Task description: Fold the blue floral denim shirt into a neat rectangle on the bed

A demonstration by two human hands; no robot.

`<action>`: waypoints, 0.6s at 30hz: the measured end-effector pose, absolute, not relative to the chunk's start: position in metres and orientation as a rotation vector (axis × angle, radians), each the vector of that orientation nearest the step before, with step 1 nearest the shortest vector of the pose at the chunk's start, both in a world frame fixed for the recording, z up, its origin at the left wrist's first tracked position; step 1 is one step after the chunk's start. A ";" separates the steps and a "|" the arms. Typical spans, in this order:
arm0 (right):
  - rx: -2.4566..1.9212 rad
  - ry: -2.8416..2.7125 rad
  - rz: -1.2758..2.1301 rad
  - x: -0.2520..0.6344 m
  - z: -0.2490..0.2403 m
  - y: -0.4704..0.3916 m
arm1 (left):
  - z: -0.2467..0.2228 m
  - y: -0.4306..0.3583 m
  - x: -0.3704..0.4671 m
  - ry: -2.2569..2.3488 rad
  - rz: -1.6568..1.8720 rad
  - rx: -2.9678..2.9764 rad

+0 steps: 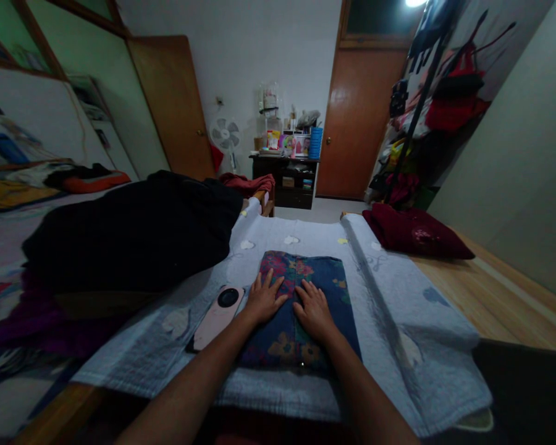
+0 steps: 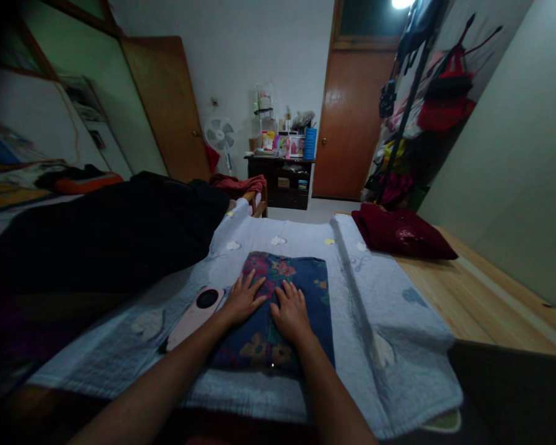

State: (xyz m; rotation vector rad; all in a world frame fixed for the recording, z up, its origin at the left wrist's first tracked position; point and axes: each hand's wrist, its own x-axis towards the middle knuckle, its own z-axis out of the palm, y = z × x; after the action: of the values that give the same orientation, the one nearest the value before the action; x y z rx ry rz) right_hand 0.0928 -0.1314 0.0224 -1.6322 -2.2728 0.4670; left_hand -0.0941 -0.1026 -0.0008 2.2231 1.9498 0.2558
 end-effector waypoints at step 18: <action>-1.510 -1.879 0.484 0.139 0.025 -0.110 | 0.018 -0.106 -0.111 1.898 0.640 1.868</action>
State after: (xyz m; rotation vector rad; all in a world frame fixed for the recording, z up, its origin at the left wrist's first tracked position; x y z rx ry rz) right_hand 0.1388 -0.1097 0.0253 -1.5103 -1.8791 0.4838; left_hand -0.1106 -0.1064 0.0182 1.8680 1.8979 0.6400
